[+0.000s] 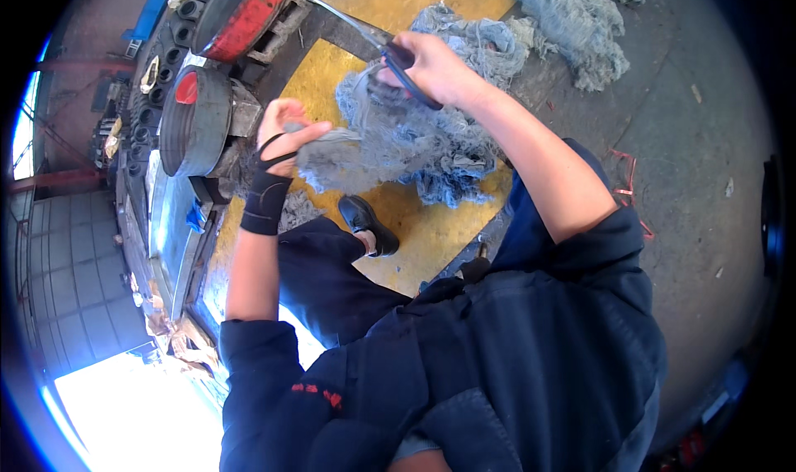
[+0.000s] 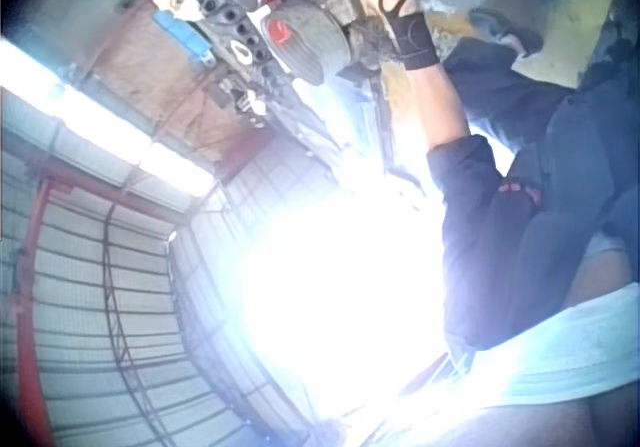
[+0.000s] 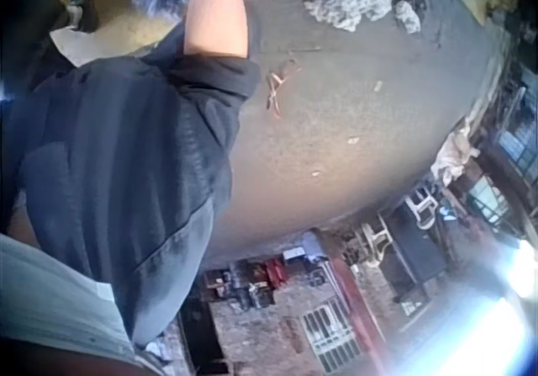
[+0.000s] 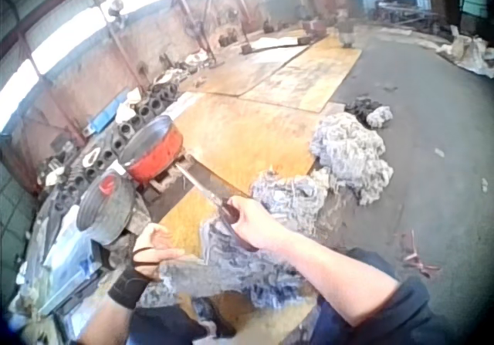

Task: The person cuts a gray fibrous material into smaller pieces using a pair of scissors.

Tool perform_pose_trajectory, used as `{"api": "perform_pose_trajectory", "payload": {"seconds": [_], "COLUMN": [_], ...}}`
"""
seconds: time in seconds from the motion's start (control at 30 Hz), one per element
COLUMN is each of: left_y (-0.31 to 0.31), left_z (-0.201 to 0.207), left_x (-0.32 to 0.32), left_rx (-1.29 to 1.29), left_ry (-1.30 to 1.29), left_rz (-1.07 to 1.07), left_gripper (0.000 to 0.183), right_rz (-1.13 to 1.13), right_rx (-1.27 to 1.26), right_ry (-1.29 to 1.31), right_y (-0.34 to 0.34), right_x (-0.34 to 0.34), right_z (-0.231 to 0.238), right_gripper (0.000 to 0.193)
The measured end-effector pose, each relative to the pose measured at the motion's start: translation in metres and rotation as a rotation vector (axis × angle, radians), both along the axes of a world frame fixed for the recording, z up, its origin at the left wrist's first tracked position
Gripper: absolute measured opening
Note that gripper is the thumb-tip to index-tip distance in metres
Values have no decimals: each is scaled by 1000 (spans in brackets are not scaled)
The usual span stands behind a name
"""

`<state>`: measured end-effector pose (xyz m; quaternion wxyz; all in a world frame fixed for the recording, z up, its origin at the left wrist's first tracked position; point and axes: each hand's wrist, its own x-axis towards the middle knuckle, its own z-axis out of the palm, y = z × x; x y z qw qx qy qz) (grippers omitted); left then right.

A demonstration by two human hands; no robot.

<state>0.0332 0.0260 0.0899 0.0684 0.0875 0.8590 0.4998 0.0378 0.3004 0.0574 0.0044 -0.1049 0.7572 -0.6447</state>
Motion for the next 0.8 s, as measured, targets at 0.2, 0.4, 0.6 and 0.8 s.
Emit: {"api": "perform_pose_trajectory", "payload": {"seconds": [0.2,0.4,0.6,0.8], "left_y": [66,67,50,-45], "left_z": [-17,48,114,118], "left_x": [10,23,-5,-47], "left_rx": [87,442,848,890], "left_ry": [-224,-366,-113,20], "left_rz": [-305,-180,-184,77], "left_gripper": [61,35,54,31], "right_rz": [265,247,514,1069], "right_rx": [-402,-395,-589,-1031], "right_ry": [-125,-229,-393,-612], "right_y": [-18,3,-4,-20], "right_x": [15,-8,10,40], "right_z": [0,-5,-18,-10], "right_gripper": [34,62,72,58]}}
